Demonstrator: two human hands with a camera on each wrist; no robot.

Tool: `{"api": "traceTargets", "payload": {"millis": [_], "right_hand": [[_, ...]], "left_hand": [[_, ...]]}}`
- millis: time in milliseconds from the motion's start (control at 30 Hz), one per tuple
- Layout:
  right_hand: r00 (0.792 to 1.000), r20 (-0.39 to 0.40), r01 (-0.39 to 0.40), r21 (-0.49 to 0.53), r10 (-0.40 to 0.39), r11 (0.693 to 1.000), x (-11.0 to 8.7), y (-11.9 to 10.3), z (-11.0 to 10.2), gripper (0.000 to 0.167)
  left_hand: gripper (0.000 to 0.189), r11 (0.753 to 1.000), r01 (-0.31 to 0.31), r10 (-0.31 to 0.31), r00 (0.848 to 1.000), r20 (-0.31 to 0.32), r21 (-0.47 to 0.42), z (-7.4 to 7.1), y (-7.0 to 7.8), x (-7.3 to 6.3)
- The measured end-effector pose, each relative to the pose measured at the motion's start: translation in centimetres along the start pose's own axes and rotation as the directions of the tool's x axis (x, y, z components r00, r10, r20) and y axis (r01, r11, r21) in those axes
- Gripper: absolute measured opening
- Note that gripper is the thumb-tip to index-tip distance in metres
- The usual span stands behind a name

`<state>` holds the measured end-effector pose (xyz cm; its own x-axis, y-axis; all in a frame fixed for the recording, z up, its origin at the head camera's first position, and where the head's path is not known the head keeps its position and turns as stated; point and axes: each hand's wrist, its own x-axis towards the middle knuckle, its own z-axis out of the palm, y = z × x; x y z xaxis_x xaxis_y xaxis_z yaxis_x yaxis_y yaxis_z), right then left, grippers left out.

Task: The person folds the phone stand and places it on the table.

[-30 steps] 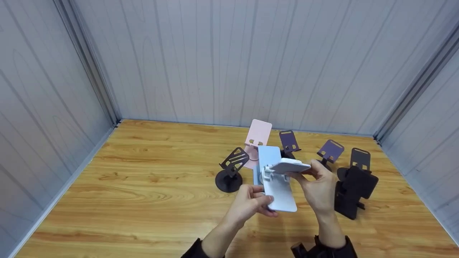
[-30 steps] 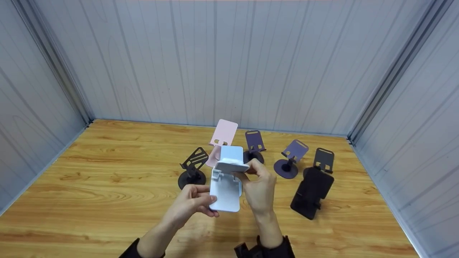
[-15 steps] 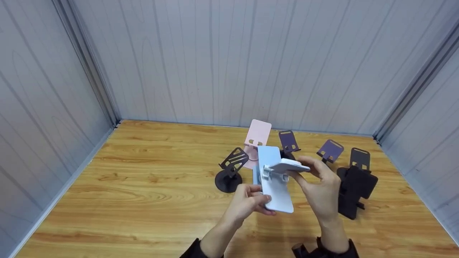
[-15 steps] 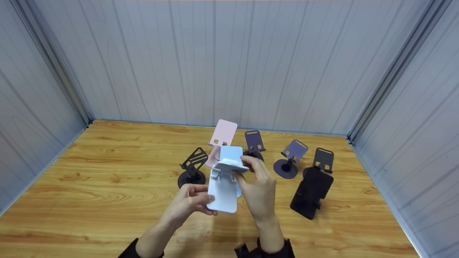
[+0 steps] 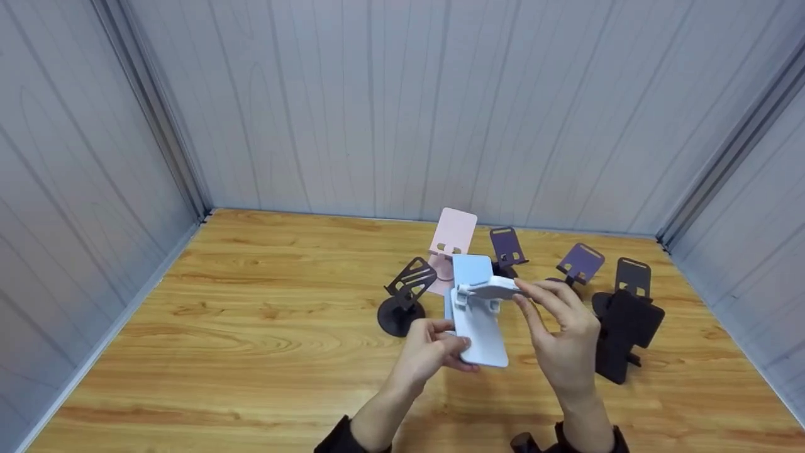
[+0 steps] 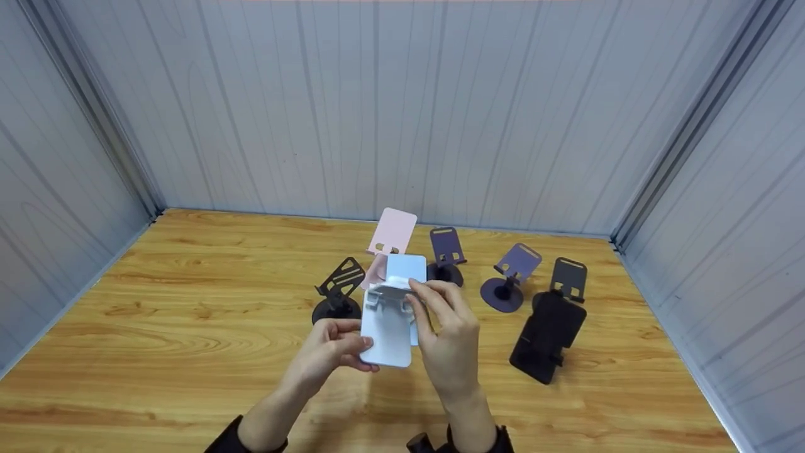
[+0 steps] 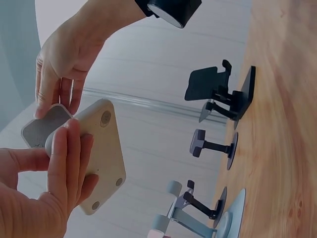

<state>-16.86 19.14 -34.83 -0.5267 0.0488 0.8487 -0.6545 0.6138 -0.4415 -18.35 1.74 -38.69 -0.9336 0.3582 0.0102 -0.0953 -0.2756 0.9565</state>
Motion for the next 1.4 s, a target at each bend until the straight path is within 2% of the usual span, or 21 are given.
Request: {"api": "traceTargets", "payload": {"millis": [233,367,567,733,900,1267,1400], "right_hand": [[0.999,-0.041,0.005,0.074,-0.002,0.997,-0.1,-0.2,0.3,0.023],[1.000,-0.004,0.014,0.108,-0.014,0.994,-0.3,-0.5,0.8,0.027],[0.995,0.067,0.062,0.159,-0.073,0.985,-0.7,-1.2,1.5,0.027],[0.991,0.095,0.085,0.137,-0.099,0.987,-0.9,-1.7,1.4,0.031],[0.985,0.150,0.061,0.126,-0.080,0.990,-1.1,-2.0,1.1,0.031],[0.965,0.261,0.036,-0.009,-0.032,0.999,-1.4,-2.9,1.0,0.031],[0.957,0.291,0.011,-0.010,-0.007,1.000,-1.3,-2.8,0.6,0.028]], "left_hand": [[0.039,1.000,-0.005,0.006,0.998,-0.056,0.013,-0.2,0.5,0.0],[0.039,1.000,-0.012,0.012,0.997,-0.073,-0.006,-0.4,0.9,-0.1],[0.043,0.998,-0.069,0.069,0.993,-0.095,0.003,-1.2,1.7,-0.3],[0.041,0.996,-0.086,0.086,0.993,-0.080,-0.001,-1.4,1.9,-0.4],[0.040,0.996,-0.086,0.086,0.992,-0.087,0.004,-1.5,2.1,-0.4],[0.039,0.995,-0.098,0.099,0.991,-0.087,0.015,-1.5,2.3,-0.6],[0.041,0.994,-0.105,0.106,0.992,-0.074,0.017,-1.4,2.1,-0.5]]}}
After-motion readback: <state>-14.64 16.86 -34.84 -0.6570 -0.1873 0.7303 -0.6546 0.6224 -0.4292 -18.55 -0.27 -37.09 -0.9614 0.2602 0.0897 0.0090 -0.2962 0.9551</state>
